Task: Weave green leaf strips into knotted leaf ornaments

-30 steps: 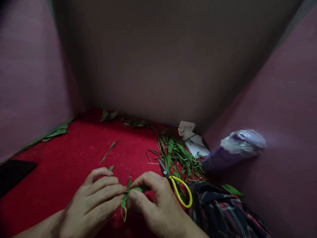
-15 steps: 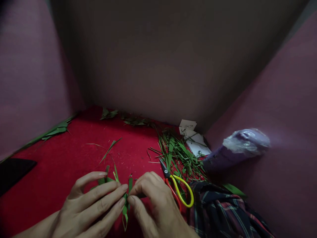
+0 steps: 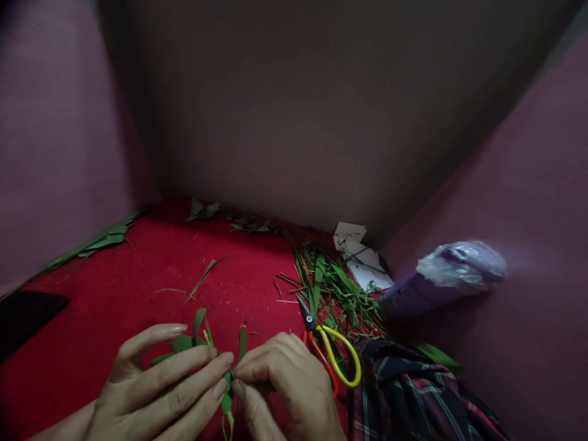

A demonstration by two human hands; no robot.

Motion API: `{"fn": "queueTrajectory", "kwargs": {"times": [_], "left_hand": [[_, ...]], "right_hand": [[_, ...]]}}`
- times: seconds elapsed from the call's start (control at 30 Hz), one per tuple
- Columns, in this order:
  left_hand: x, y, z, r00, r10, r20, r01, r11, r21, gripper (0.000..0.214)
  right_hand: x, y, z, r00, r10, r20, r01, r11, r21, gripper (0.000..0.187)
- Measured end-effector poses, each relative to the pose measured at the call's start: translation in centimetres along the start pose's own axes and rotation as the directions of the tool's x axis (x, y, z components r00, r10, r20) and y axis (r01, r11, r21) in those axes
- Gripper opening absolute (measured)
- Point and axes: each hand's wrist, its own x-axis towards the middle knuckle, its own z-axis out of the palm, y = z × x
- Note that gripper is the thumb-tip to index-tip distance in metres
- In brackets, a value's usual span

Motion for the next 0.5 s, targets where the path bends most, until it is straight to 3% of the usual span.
{"fn": "queueTrajectory", "kwargs": {"times": [0.2, 0.27, 0.3, 0.33, 0.4, 0.5], "left_hand": [[-0.6, 0.1, 0.2, 0.999, 0.034, 0.035, -0.036, 0.997, 0.062, 0.042], [-1.0, 0.3, 0.4, 0.999, 0.026, 0.033, -0.029, 0.997, 0.066, 0.043], [-1.2, 0.3, 0.4, 0.999, 0.020, 0.030, -0.022, 0.998, 0.066, 0.044], [-1.3, 0.3, 0.5, 1.000, 0.016, 0.024, -0.018, 0.998, 0.064, 0.044], [-1.3, 0.4, 0.4, 0.999, 0.014, 0.033, -0.016, 0.998, 0.062, 0.040], [-1.0, 0.3, 0.1, 1.000, 0.020, 0.023, -0.021, 0.997, 0.070, 0.035]], "right_hand": [[-0.4, 1.2, 1.4, 0.960, -0.220, -0.172, 0.193, 0.968, -0.158, 0.016], [-0.4, 1.2, 1.3, 0.963, -0.238, -0.126, 0.200, 0.946, -0.256, 0.028], [-0.3, 1.0, 1.0, 0.971, -0.239, -0.030, 0.221, 0.932, -0.287, 0.027], [-0.3, 0.8, 0.8, 0.981, -0.155, 0.120, 0.187, 0.924, -0.334, 0.022], [-0.4, 0.5, 0.3, 0.970, -0.180, 0.165, 0.231, 0.901, -0.369, 0.019], [-0.8, 0.5, -0.1, 0.971, -0.218, 0.101, 0.240, 0.875, -0.420, 0.016]]}}
